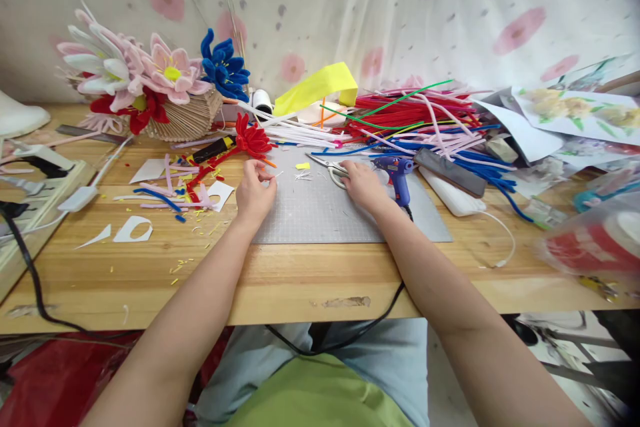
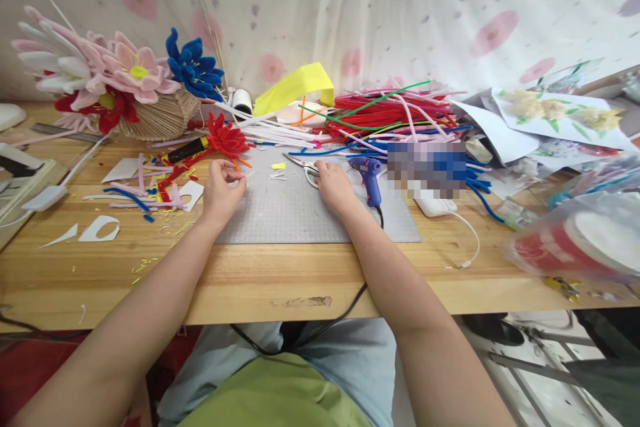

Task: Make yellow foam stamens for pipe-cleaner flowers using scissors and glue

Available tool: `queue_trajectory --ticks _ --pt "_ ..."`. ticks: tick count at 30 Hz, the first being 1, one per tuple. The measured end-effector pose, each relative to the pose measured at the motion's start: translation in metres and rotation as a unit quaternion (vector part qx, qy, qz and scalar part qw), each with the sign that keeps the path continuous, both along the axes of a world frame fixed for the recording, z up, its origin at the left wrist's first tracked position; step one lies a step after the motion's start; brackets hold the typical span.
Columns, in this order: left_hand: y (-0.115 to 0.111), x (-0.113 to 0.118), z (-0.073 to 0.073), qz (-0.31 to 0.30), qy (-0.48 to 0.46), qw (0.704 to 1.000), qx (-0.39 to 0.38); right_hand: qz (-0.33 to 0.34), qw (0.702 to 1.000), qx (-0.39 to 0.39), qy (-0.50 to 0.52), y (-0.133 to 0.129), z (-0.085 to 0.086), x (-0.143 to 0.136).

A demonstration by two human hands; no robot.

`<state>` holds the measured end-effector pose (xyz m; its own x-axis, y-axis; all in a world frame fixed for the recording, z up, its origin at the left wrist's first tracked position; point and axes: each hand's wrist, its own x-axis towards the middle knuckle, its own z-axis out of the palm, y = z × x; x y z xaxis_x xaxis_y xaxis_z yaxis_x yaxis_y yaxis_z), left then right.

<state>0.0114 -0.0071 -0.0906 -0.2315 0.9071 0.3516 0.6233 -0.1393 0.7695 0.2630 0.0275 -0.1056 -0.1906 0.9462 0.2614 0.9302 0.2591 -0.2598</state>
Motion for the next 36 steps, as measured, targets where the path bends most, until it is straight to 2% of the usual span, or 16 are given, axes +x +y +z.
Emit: queue_trajectory --ticks 4,9,13,18,22,25,28,30,32,34,35,36 --pt "0.001 -0.001 -0.002 -0.001 -0.004 1.000 0.011 -0.014 1.000 0.005 0.020 0.003 -0.003 0.003" --pt "0.002 -0.001 -0.002 -0.006 -0.009 1.000 0.005 -0.006 0.999 0.025 0.025 0.009 0.010 0.004" --pt "0.002 0.000 -0.002 -0.016 -0.014 1.000 0.007 0.002 1.000 0.009 0.008 0.035 0.014 -0.007" --pt "0.001 -0.001 -0.003 -0.020 -0.019 1.000 0.006 -0.014 1.000 -0.015 0.008 0.076 0.012 -0.024" --pt "0.001 -0.001 -0.006 -0.034 -0.005 0.999 0.011 -0.039 0.999 0.005 0.029 0.089 0.011 -0.033" --pt "0.000 0.000 -0.007 -0.032 0.009 0.999 0.007 -0.031 0.997 0.040 0.052 0.071 0.017 -0.034" --pt "0.000 0.001 -0.008 -0.036 0.011 0.999 0.004 0.003 0.995 -0.005 0.095 0.028 0.032 -0.020" --pt "0.000 0.002 -0.008 -0.040 0.010 0.999 0.003 0.058 0.983 -0.118 0.130 -0.005 0.046 0.004" --pt "0.001 0.003 -0.009 -0.042 0.010 0.999 0.002 0.125 0.940 -0.295 0.117 -0.032 0.058 0.039" --pt "0.002 0.005 -0.010 -0.043 0.010 0.999 0.003 0.107 0.893 -0.417 0.129 -0.049 0.068 0.076" --pt "0.002 0.006 -0.011 -0.043 0.008 0.999 0.001 0.075 0.885 -0.437 0.141 -0.053 0.070 0.092" --pt "0.003 0.007 -0.011 -0.043 0.006 0.999 -0.001 0.033 0.892 -0.430 0.135 -0.054 0.072 0.105"
